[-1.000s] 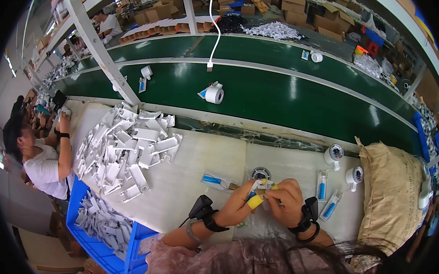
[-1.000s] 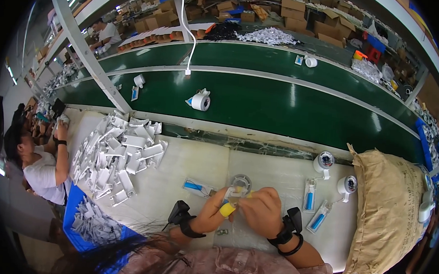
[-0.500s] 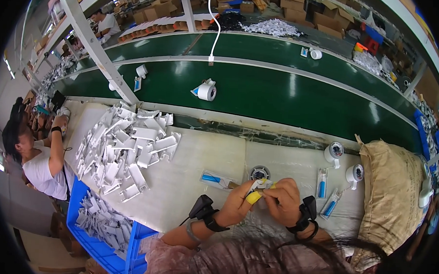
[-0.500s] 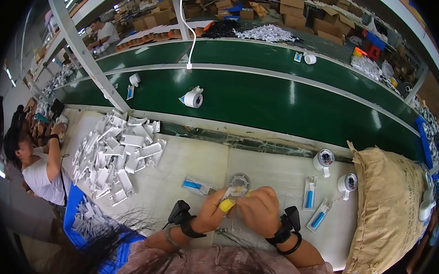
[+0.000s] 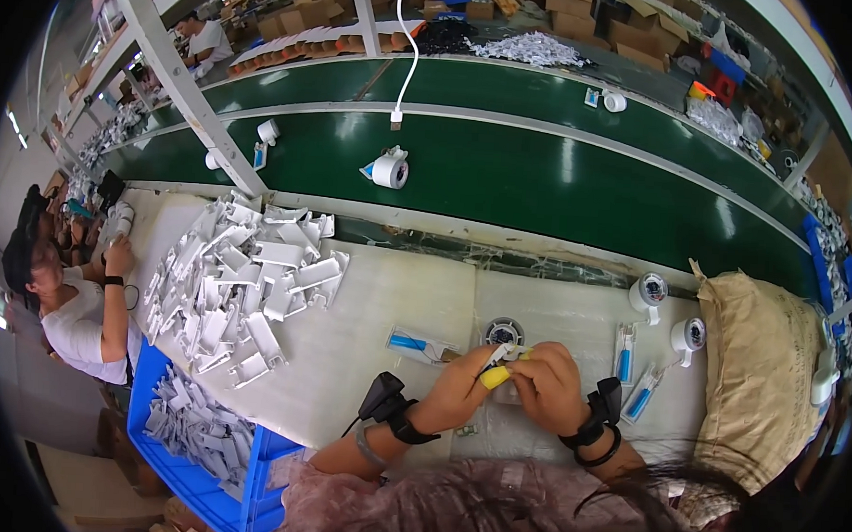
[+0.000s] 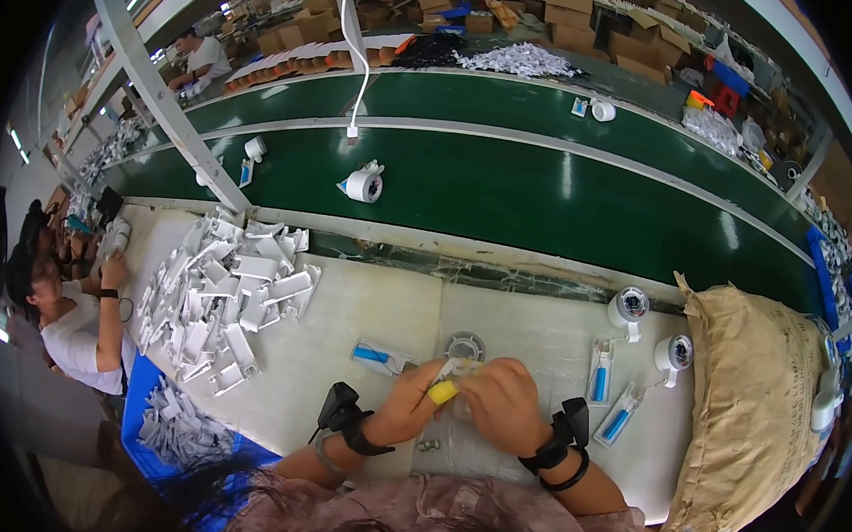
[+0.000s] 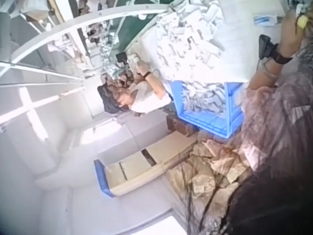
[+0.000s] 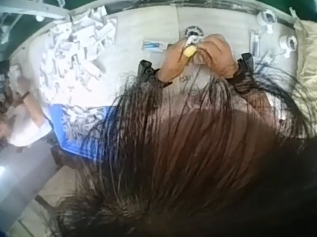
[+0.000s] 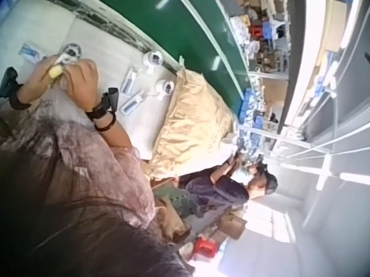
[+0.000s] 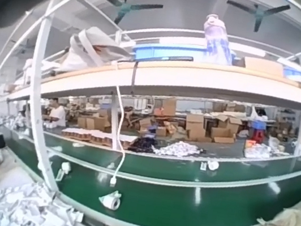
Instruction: The person picks up a white plastic housing and a battery, fits the battery into the housing, and connects the wires by hand before placing the unit on the conveyor belt.
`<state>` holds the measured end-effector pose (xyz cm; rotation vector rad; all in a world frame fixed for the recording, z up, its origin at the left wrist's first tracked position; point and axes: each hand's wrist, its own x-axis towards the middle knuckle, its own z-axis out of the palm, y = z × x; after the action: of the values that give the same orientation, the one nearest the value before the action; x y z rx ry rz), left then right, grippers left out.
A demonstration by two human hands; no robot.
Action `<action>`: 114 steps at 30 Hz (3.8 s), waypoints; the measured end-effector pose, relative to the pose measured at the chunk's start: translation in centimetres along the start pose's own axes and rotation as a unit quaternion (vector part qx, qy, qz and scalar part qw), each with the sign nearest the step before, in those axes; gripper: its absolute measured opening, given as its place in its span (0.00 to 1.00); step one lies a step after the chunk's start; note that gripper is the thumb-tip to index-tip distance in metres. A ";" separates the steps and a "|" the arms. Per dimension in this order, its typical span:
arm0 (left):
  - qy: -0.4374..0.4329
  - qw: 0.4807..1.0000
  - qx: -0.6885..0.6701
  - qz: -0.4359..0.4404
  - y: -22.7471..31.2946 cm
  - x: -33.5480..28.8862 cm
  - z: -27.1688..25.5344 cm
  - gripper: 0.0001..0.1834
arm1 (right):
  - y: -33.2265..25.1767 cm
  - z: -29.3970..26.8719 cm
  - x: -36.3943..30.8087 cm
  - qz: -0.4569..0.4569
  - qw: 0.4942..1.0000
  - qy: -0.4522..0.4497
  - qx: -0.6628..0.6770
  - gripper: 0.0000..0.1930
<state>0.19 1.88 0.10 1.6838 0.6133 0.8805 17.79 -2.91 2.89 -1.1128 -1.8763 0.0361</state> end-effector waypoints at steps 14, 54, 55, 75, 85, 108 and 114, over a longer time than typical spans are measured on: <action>-0.004 1.000 0.004 0.003 0.5 0.0 0.0 0.13 | -0.4 0.8 -0.1 -0.012 0.999 0.043 0.002 0.11; 0.015 0.861 0.504 -0.062 -0.6 1.2 -5.9 0.24 | 1.9 5.3 2.7 -0.103 0.959 -0.176 -0.195 0.11; 0.015 0.860 0.506 -0.062 -0.7 1.1 -5.8 0.24 | 2.0 5.4 2.8 -0.103 0.960 -0.174 -0.195 0.11; -0.032 0.976 -0.113 -0.182 0.7 1.7 -3.7 0.21 | 1.7 2.1 1.3 0.132 0.990 0.034 0.036 0.10; 0.031 0.949 -0.263 -0.173 0.5 1.3 -3.2 0.18 | 1.6 2.5 1.1 0.043 0.993 0.019 0.106 0.09; -0.049 0.988 -0.108 -0.098 1.7 1.2 -2.5 0.19 | 1.7 2.6 0.7 0.021 0.997 0.056 0.043 0.11; -0.060 0.989 -0.097 -0.096 2.2 1.5 -2.6 0.19 | 1.5 2.6 0.9 0.018 0.997 0.070 0.033 0.12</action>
<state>-1.09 3.85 2.96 1.4629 0.5787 0.6735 16.82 -0.39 1.37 -1.0770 -1.7177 0.0388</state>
